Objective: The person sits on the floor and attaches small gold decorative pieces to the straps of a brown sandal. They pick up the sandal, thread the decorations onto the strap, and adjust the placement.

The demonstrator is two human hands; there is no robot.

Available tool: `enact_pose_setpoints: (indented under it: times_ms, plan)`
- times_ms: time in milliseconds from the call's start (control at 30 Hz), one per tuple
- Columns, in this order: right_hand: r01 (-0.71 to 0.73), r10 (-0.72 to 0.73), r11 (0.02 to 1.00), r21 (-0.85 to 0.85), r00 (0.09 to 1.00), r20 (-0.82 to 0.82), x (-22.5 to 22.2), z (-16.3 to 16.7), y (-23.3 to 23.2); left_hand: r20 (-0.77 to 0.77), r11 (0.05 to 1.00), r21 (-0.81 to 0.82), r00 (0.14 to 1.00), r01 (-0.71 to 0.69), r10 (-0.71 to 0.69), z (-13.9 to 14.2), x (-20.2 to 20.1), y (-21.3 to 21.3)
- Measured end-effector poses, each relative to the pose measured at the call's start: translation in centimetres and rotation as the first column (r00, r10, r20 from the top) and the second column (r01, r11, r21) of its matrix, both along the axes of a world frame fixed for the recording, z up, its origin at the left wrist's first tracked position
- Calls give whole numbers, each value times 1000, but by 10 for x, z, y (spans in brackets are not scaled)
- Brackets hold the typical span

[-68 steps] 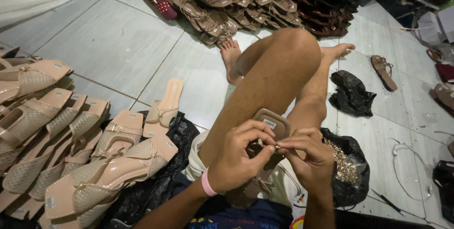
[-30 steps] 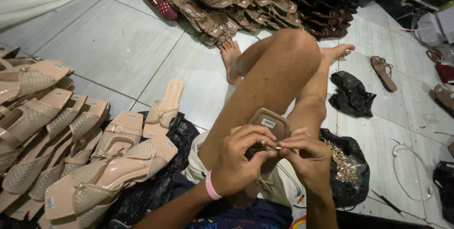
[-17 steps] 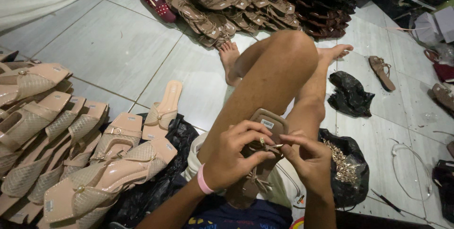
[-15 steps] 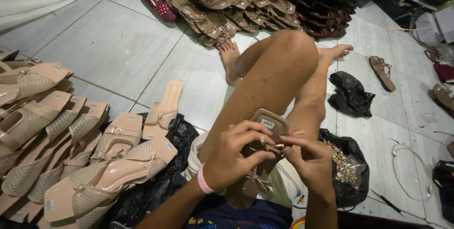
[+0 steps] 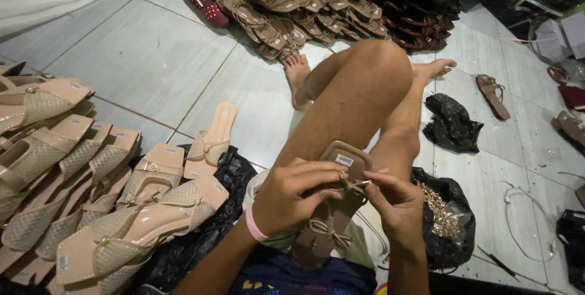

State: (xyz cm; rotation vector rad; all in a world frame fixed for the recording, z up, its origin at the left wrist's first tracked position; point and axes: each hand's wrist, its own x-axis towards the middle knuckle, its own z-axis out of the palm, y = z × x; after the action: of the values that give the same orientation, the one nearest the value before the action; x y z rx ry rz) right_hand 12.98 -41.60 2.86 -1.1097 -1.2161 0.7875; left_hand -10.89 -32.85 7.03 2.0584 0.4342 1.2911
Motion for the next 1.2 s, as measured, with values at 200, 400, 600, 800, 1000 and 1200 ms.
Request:
enact_pose_setpoints:
  times_ms: [200, 400, 600, 800, 1000, 1200]
  plan:
    - [-60, 61, 998, 37, 998, -35, 15, -7, 2, 17, 995, 74, 998, -66, 65, 1, 4, -1]
    - [-56, 60, 998, 32, 992, -115, 26, -23, 4, 69, 987, 118, 992, -109, 102, -12, 15, -5]
    - [-107, 113, 994, 36, 958, -265, 31, -31, 4, 77, 992, 104, 995, -66, 58, -5, 12, -2]
    - [-90, 93, 996, 21, 979, -183, 27, -28, 3, -61, 979, 190, 997, 68, -57, -2, -6, 8]
    - [-53, 53, 999, 4, 978, -201, 26, -29, 5, -10, 976, 206, 997, -71, 74, -5, 3, 2]
    - [-65, 70, 998, 27, 960, -270, 29, -33, 8, 20, 972, 214, 995, -97, 95, -2, 5, -1]
